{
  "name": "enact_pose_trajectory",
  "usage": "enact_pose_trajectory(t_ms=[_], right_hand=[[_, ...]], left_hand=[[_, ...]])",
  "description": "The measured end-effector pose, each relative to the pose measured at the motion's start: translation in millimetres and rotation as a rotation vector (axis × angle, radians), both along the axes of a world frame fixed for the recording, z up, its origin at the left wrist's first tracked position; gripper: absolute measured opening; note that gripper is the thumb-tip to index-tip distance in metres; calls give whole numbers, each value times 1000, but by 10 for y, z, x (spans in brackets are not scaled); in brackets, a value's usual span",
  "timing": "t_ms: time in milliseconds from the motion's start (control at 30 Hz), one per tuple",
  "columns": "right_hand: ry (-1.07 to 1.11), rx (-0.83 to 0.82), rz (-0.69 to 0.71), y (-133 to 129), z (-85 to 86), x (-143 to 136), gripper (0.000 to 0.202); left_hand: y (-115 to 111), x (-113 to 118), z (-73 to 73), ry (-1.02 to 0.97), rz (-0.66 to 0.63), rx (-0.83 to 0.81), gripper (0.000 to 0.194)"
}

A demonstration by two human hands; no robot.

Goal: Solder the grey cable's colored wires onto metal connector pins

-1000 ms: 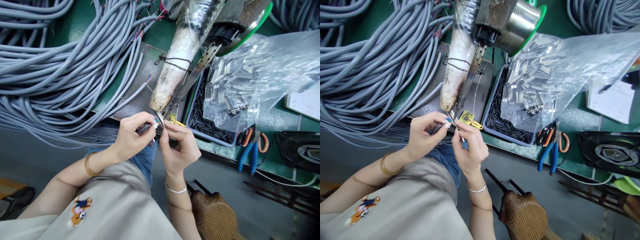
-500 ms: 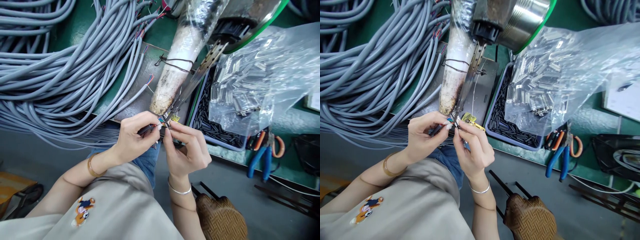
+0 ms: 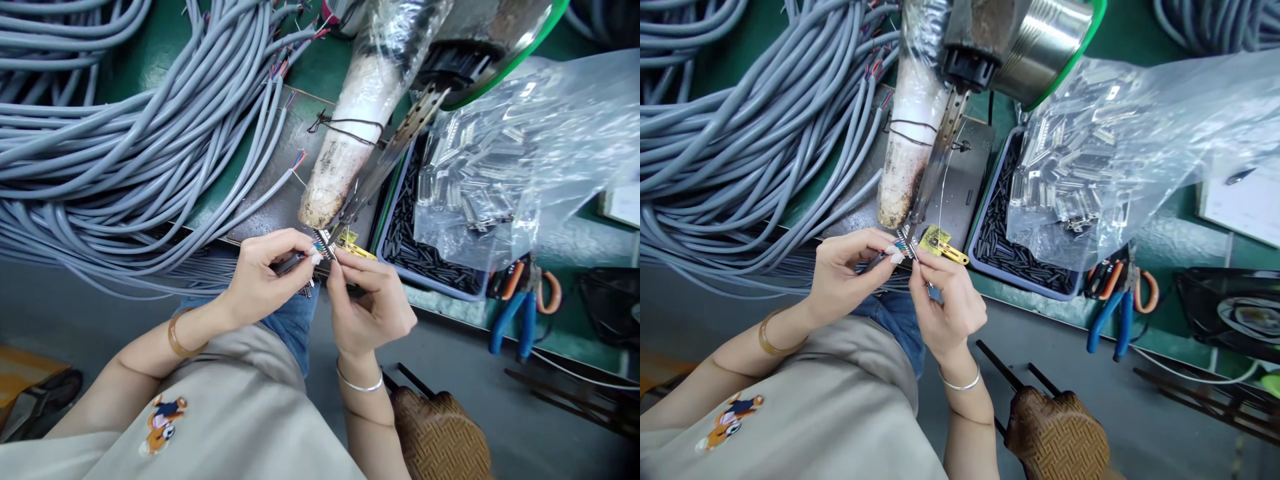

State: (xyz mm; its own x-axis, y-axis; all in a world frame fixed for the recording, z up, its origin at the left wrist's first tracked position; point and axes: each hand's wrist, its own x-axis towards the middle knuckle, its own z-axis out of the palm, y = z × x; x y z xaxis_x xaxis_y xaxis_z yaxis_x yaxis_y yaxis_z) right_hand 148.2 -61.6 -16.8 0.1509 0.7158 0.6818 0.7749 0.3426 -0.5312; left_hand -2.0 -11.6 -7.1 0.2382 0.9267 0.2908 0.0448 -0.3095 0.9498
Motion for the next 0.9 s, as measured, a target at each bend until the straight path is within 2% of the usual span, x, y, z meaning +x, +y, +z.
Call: enact_pose_trajectory(t_ms=[167,400,700,900], right_hand=[[-16,-9,-14,13,48,-29,21],[-37,18,-13,25,37,-41,21],[3,5,0,81,41,-35,19],[15,13,-1,92,99,-40,23]], left_hand=[[8,15,18,-3,19,-65,7],[-1,38,4,85,91,190,7],[27,53,4,139,108,251,8],[54,53,57,149,128,304,10]])
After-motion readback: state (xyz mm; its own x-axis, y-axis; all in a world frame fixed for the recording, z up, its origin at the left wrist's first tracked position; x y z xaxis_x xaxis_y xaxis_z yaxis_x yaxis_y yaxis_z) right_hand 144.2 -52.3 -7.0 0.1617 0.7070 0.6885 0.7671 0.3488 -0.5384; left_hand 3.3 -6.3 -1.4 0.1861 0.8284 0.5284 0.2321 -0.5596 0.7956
